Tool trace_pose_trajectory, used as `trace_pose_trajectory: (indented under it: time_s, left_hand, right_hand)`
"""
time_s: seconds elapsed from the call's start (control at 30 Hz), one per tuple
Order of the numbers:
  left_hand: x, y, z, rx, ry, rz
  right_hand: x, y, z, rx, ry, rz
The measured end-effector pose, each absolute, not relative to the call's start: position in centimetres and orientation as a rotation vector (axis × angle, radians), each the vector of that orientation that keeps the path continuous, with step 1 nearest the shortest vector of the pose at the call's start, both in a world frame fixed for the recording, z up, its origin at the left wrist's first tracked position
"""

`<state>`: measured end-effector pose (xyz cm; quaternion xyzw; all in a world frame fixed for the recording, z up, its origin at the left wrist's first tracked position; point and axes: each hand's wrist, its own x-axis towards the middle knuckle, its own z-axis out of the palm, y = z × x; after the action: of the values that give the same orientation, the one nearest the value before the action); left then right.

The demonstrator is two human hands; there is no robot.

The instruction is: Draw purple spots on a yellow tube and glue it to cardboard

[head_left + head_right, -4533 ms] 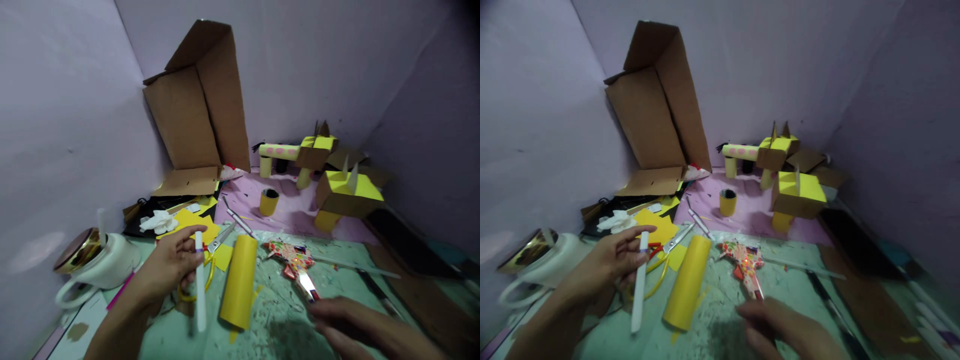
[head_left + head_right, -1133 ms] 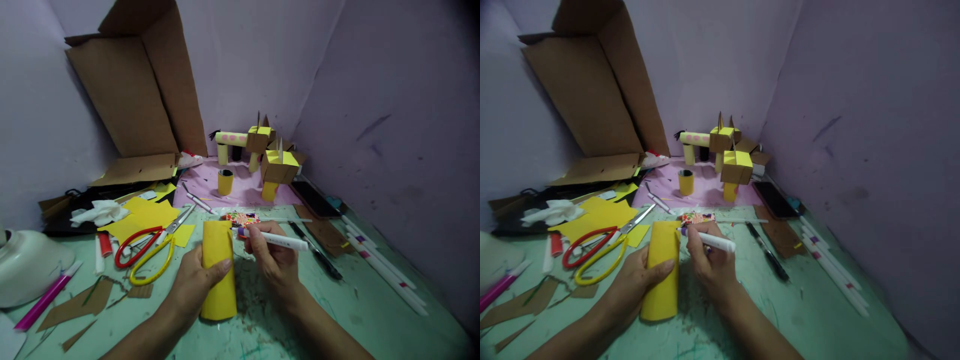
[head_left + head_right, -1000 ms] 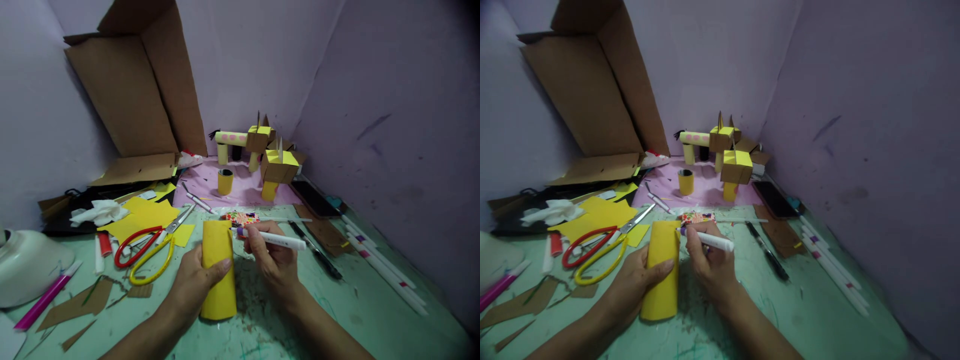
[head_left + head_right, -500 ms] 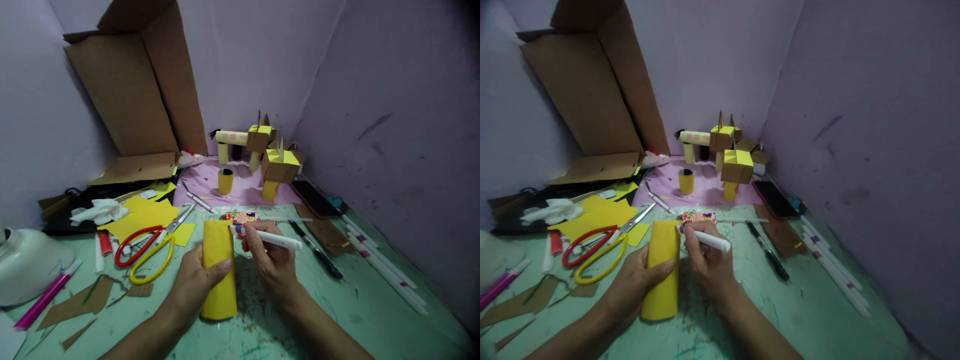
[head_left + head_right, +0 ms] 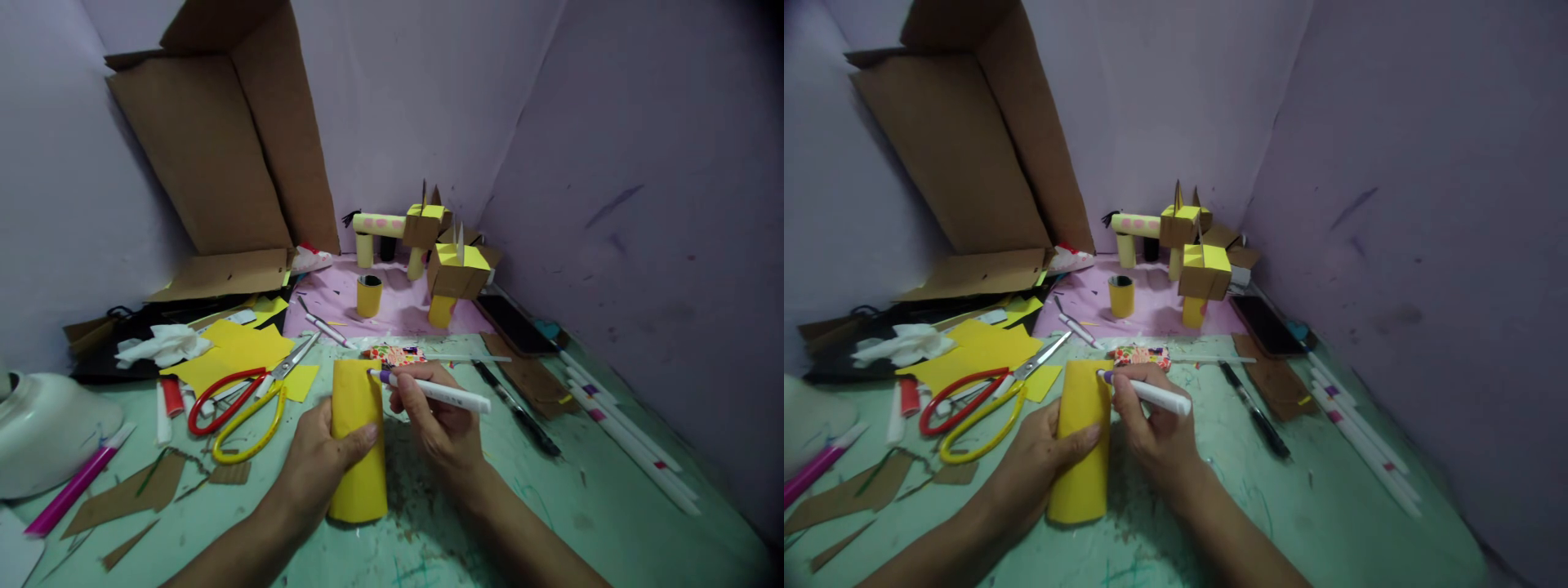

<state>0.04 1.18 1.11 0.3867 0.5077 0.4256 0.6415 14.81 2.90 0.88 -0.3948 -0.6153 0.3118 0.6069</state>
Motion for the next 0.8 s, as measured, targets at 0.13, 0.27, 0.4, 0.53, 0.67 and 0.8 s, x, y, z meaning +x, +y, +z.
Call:
trace_pose_trajectory:
  time_s: [0.13,0.27,0.4,0.53,0.67,0.8]
  left_hand:
    - [-0.03,1.12,1.03,0.868,1.136,0.96]
    - [-0.04,1.15,1.03,0.855,1.129,0.955]
    - [0.03,1.18,1.15,0.855,1.122,0.957]
    - [0.1,1.1,1.29,0.86,1.133,0.96]
    - [0.11,1.08,1.28,0.863,1.141,0.941]
    - [0.09,1.1,1.28,0.878,1.172,0.934]
  right_hand:
    - [14.77,2.84,1.05,-0.926,-1.435,0.73]
    - [14.82,2.68,1.2,-0.946,-1.44,0.749]
    - [15.03,2.48,1.31,-1.002,-1.425,0.716]
    - [15.14,2.52,1.53,-1.061,-1.391,0.715]
    - [15.08,2.73,1.78,-1.066,-1.356,0.661]
    - [15.05,2.9,1.81,-1.078,-1.331,0.649]
